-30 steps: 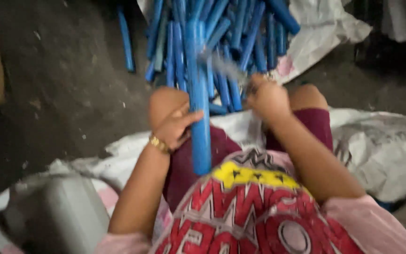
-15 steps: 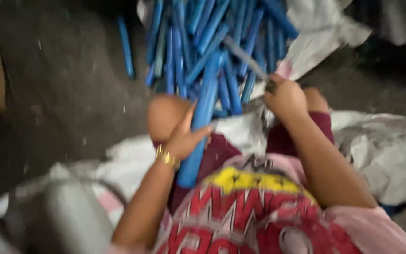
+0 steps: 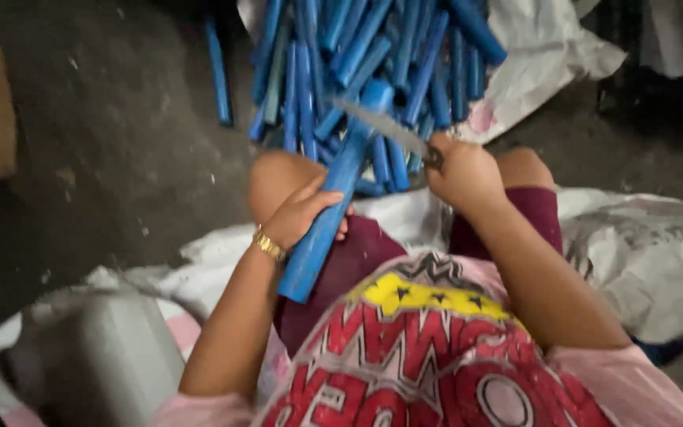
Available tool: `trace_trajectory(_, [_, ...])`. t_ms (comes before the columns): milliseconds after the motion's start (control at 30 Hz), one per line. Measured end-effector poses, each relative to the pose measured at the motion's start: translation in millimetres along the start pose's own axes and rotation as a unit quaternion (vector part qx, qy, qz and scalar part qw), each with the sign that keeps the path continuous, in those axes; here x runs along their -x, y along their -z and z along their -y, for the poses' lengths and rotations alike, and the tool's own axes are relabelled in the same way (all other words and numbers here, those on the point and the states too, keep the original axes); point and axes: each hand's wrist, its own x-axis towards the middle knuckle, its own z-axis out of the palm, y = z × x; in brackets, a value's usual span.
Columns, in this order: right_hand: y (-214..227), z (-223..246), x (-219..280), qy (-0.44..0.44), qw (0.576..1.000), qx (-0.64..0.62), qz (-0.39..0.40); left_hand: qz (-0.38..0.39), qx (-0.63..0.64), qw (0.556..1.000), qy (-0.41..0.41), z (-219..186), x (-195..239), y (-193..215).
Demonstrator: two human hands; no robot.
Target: The person sits on the floor and scrapes the surface of blue plastic pipes using a metal tool. They hold each pipe with one hand and scrape it with the other, then place the pipe into a white sack. The person repeats this process with multiple pipes.
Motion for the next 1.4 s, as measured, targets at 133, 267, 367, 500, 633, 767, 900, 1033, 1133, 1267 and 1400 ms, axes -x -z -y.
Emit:
trace_trajectory(133, [26.2, -18.1, 1.0, -0.032, 0.991, -0.101, -0.082, -0.171, -0.743, 0.620, -0.183, -59.0, -1.8, 7.2])
trace_trajectory(267, [58.2, -70.6, 28.1, -0.010, 0.967, -0.191, -0.167, -0.160, -0.175, 0.946, -0.220, -74.3, -64.2, 0.7])
trace_trajectory(367, [89.2, -82.6, 78.9, -0.020, 0.958, -0.209, -0.197, -0.197, -0.297, 0.877, -0.322, -83.2, -91.6, -5.6])
trace_trajectory(500, [99.8, -133.4, 148.9, -0.199, 0.871, -0.363, -0.264, -0.120, -0.351, 0.892, -0.258, -30.1, -130.6, -17.9])
trace_trajectory(633, [99.0, -162.4, 215.5, -0.242, 0.627, -0.652, -0.351, 0.007, -0.434, 0.892, -0.125, 34.6, -147.3, -65.8])
trace_trajectory(767, [82.5, -192.7, 277.3, -0.243, 0.601, -0.639, -0.414, 0.091, -0.555, 0.825, -0.060, 28.6, -123.7, -129.0])
trace_trajectory(900, [47.2, -226.2, 329.2, -0.373, 0.538, -0.469, -0.593, 0.163, -0.522, 0.834, -0.077, 52.9, -133.2, -133.6])
trace_trajectory(1033, [-23.8, -247.5, 343.3, -0.604, 0.500, -0.329, -0.527, 0.093, -0.509, 0.836, -0.180, 31.9, -93.7, -186.8])
trace_trajectory(1133, [-133.4, -279.8, 316.1, -0.526, 0.550, -0.408, -0.505, 0.249, -0.569, 0.695, -0.363, 26.4, -88.9, -237.9])
trace_trajectory(1267, [-213.0, -293.0, 277.0, -0.496, 0.588, -0.484, -0.418, 0.428, -0.609, 0.525, -0.413, 55.2, -61.8, -349.7])
trace_trajectory(1400, [-222.0, -320.4, 250.1, -0.452, 0.640, -0.537, -0.311, 0.513, -0.564, 0.323, -0.560, 142.6, -82.3, -411.8])
